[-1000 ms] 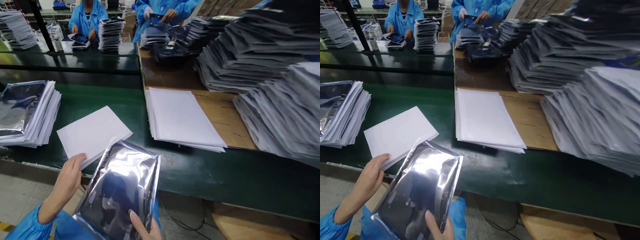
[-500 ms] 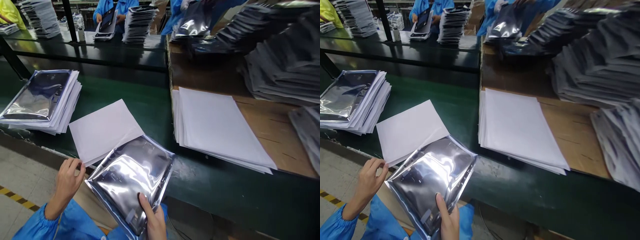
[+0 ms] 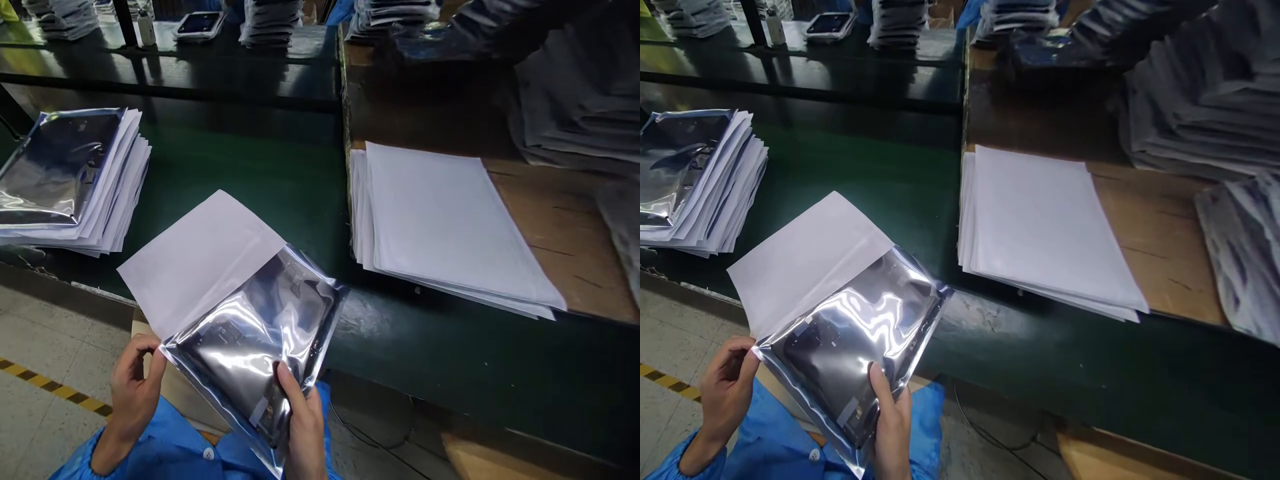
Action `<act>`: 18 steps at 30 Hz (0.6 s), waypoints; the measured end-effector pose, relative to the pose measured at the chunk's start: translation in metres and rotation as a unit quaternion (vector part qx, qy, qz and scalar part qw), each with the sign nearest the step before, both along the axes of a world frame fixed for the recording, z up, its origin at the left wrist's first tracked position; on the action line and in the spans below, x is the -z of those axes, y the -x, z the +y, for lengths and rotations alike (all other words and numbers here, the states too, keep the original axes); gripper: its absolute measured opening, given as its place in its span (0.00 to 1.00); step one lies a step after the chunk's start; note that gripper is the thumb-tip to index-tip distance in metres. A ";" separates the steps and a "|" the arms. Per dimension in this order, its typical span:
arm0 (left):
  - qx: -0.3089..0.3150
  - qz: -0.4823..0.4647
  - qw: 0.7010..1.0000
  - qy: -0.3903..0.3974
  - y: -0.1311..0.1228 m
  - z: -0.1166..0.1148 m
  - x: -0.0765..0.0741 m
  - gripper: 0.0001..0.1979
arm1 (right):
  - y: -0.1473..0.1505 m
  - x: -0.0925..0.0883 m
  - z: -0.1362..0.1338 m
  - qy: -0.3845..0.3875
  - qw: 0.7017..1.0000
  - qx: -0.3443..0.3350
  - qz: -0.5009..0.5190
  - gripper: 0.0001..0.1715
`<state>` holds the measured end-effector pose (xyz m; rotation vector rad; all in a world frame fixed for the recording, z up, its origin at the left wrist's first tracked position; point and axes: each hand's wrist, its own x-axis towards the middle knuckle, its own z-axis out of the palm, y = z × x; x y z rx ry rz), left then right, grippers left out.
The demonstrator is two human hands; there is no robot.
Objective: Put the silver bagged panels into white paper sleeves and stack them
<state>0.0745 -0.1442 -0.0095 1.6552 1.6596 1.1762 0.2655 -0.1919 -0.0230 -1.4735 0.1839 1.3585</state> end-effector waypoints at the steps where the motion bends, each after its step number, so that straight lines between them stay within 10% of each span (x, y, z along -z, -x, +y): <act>1: -0.010 -0.005 1.000 -0.006 0.000 -0.002 0.001 0.05 | 0.000 0.000 0.000 0.002 1.000 -0.003 -0.002 0.27; 18: 0.054 0.223 0.967 -0.114 0.021 -0.022 0.015 0.04 | 0.003 0.000 -0.004 0.017 0.999 0.004 -0.044 0.26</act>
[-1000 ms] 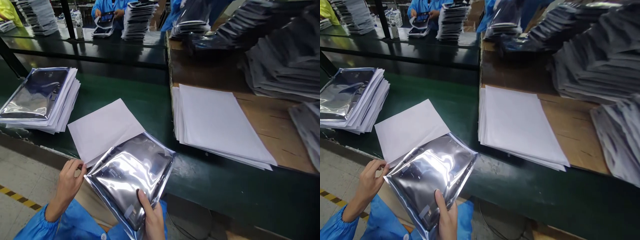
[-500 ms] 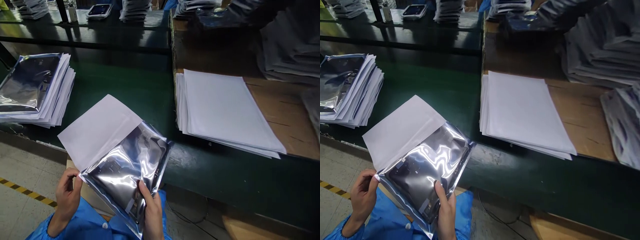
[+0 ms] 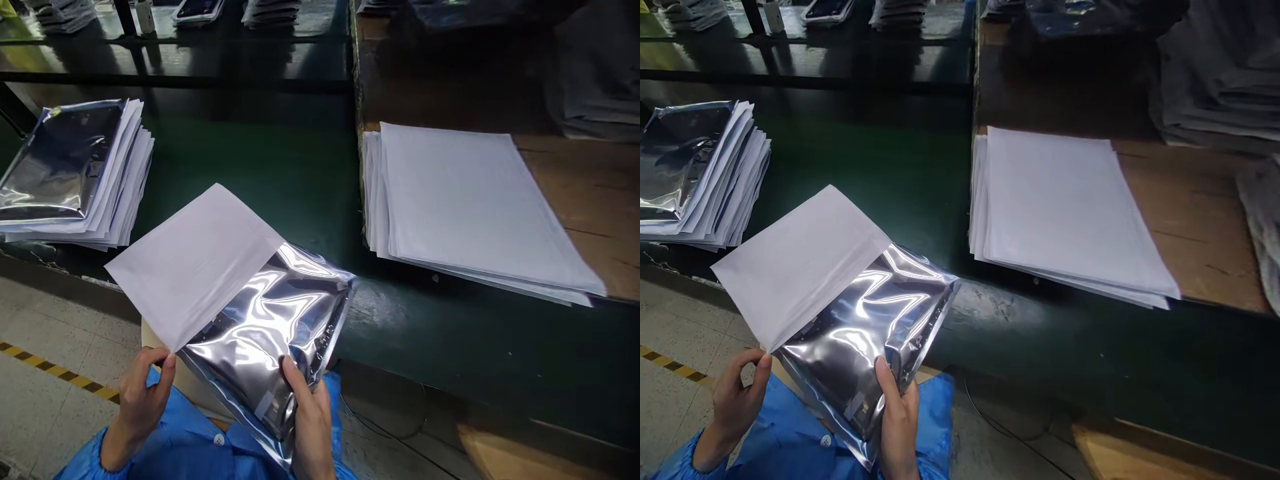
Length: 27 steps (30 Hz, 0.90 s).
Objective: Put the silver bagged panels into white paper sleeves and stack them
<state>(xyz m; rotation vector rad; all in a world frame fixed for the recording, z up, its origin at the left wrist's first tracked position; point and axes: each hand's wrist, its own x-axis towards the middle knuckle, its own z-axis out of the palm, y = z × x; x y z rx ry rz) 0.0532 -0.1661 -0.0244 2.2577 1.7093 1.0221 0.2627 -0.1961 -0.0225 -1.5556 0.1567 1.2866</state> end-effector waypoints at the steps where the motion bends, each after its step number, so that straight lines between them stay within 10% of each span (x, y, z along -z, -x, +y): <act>1: -0.002 0.015 1.000 -0.002 0.000 0.002 0.002 0.03 | 0.000 0.002 -0.001 0.000 1.000 -0.004 -0.010 0.27; 27: 0.035 -0.118 0.986 0.113 -0.022 0.000 0.011 0.06 | 0.027 0.023 0.007 -0.090 0.994 0.005 -0.062 0.29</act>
